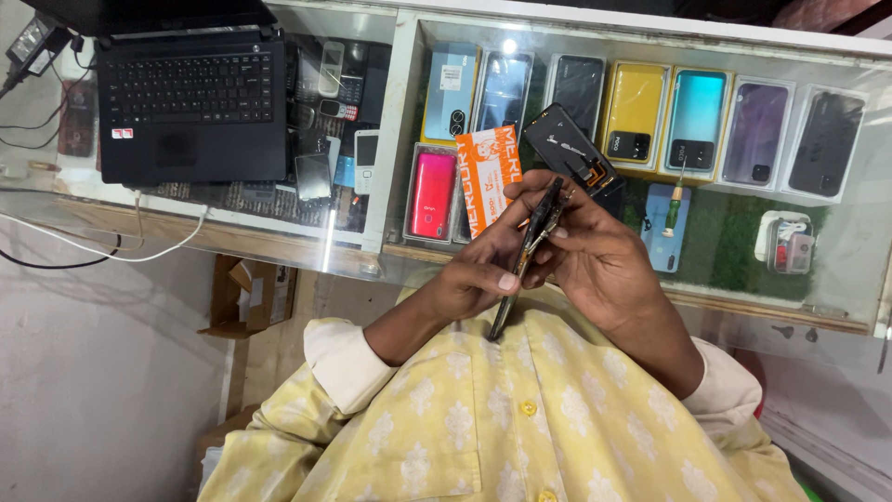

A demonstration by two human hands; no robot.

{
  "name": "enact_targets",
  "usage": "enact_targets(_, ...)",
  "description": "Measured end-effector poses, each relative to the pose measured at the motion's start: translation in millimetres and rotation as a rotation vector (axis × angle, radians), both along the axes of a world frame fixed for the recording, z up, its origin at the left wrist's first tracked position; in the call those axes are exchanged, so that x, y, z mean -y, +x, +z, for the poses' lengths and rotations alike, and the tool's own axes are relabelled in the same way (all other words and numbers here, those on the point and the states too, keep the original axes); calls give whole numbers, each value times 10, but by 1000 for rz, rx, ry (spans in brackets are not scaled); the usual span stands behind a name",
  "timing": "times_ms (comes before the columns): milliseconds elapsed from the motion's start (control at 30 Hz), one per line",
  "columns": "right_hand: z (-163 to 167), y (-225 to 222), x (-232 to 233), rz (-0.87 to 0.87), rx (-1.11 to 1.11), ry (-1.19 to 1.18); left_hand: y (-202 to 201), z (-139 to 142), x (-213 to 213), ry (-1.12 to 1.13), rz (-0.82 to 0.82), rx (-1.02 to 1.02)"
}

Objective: The person disassembles a smartphone, removes the back cover and battery, and uses a metal tool to adjust internal components. They repeatedly open and close the device, inspecting the motherboard and battery area while working at a counter.

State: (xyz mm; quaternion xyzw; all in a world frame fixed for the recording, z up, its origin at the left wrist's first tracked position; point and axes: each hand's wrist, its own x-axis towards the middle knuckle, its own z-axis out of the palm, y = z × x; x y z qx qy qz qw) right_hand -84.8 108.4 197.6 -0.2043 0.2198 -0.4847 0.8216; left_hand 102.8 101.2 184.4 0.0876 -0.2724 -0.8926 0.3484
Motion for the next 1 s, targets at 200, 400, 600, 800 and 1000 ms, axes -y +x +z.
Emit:
enact_targets(200, -9, -34, -20, -15, -18, 63, -10, 46, 3, 49, -41, 52)
enact_targets(400, 27, -59, 14, -24, -4, 161, -26, -14, 15, -174, 7, 189)
enact_targets(600, 43, -37, 33, -17, 57, 140, -3, 61, 8, -192, 7, 201)
enact_targets(800, -68, -120, 65, 27, 71, 12, -24, 85, 13, -58, -7, 58)
enact_targets(1000, -230, -264, 158, -74, -298, -384, 0, -44, 7, 112, -87, -152)
